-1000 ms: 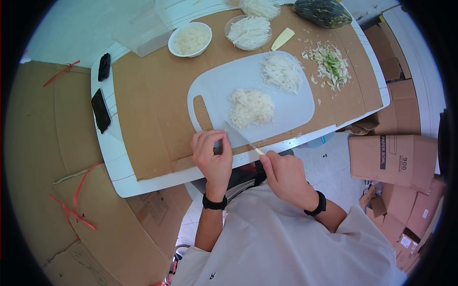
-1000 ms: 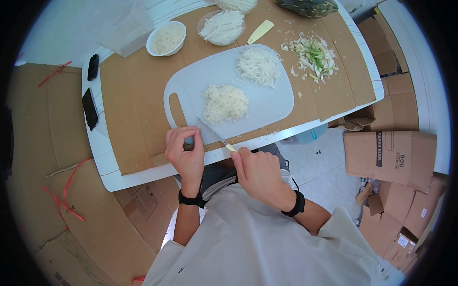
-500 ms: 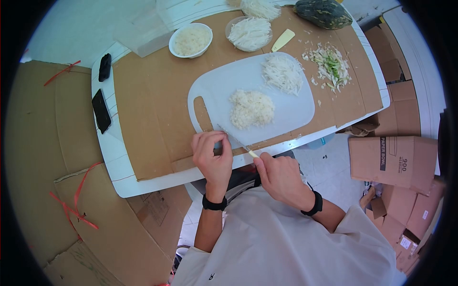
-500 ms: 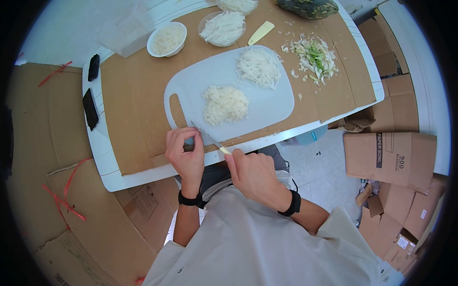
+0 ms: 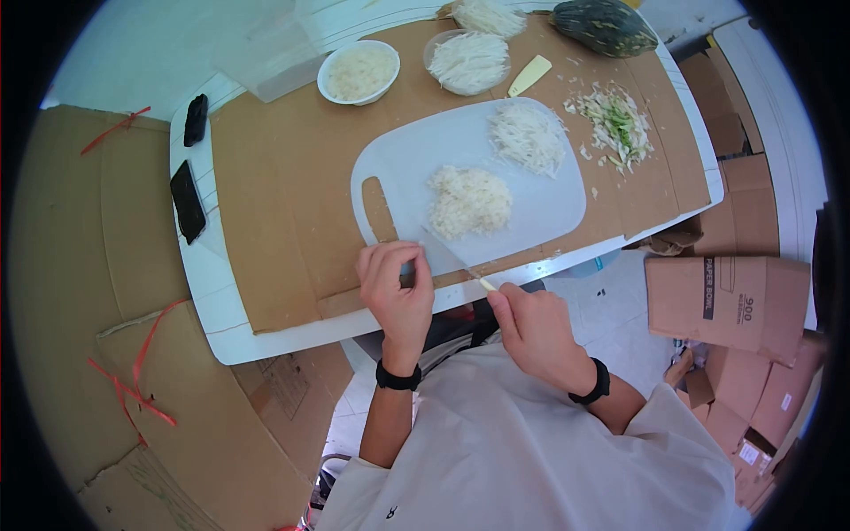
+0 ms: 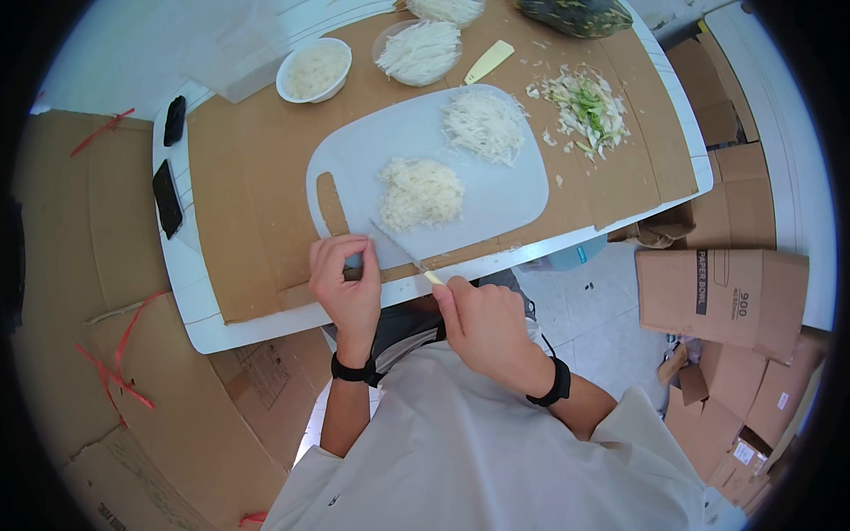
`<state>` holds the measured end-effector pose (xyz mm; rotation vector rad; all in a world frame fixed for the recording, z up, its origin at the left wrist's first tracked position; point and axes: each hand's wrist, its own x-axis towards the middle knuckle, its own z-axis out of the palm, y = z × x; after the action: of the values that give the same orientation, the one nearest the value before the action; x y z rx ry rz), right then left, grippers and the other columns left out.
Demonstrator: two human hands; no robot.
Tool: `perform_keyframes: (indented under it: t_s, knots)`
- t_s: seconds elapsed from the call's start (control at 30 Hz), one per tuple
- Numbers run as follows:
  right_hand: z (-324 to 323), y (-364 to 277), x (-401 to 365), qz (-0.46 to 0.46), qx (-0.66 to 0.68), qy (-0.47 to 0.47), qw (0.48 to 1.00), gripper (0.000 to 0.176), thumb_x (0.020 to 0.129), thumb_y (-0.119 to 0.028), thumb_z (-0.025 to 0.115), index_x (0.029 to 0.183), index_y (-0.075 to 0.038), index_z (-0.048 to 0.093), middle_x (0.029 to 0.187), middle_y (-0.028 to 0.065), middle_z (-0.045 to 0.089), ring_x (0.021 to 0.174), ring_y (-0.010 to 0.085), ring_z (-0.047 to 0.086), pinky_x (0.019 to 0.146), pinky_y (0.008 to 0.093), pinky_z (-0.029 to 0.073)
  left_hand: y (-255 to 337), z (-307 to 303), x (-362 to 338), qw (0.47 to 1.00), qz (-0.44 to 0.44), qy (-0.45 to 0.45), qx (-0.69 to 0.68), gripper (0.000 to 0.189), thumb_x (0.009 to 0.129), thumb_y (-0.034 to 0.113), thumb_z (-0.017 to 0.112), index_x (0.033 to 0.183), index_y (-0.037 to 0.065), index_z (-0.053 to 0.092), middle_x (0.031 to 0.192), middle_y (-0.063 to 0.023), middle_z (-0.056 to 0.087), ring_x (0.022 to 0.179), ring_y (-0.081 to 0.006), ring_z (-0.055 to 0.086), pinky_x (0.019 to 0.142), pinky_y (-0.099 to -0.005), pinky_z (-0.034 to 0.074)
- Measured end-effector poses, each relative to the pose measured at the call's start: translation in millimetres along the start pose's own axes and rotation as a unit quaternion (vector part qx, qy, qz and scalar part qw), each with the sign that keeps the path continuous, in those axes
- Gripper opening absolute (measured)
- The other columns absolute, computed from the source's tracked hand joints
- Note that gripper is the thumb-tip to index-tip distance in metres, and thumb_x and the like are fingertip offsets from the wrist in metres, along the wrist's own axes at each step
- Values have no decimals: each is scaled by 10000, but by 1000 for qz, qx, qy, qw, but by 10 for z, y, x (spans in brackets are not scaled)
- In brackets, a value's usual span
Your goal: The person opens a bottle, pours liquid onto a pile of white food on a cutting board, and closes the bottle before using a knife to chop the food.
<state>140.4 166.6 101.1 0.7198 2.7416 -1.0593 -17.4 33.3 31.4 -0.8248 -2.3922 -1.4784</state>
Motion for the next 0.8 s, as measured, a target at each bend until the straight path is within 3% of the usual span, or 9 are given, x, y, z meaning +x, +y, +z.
perform_keyframes:
  t_s: [0.3, 0.8]
  knots:
    - [61, -58, 58, -7, 21, -5, 1000, 421, 1194, -313, 540, 882, -61, 669, 629, 211, 661, 585, 489, 654, 580, 611, 487, -2, -5, 1, 1000, -5, -2, -4, 146, 850, -112, 812, 918, 3, 753, 965, -121, 802, 955, -317, 720, 869, -403, 574]
    - [232, -130, 233, -42, -58, 32, 997, 386, 1169, -311, 591, 890, -52, 650, 615, 205, 679, 542, 443, 686, 522, 551, 532, -8, 2, -6, 1000, -1, 6, 0, 146, 834, -120, 804, 910, -4, 759, 950, -122, 804, 942, -316, 725, 872, -403, 579]
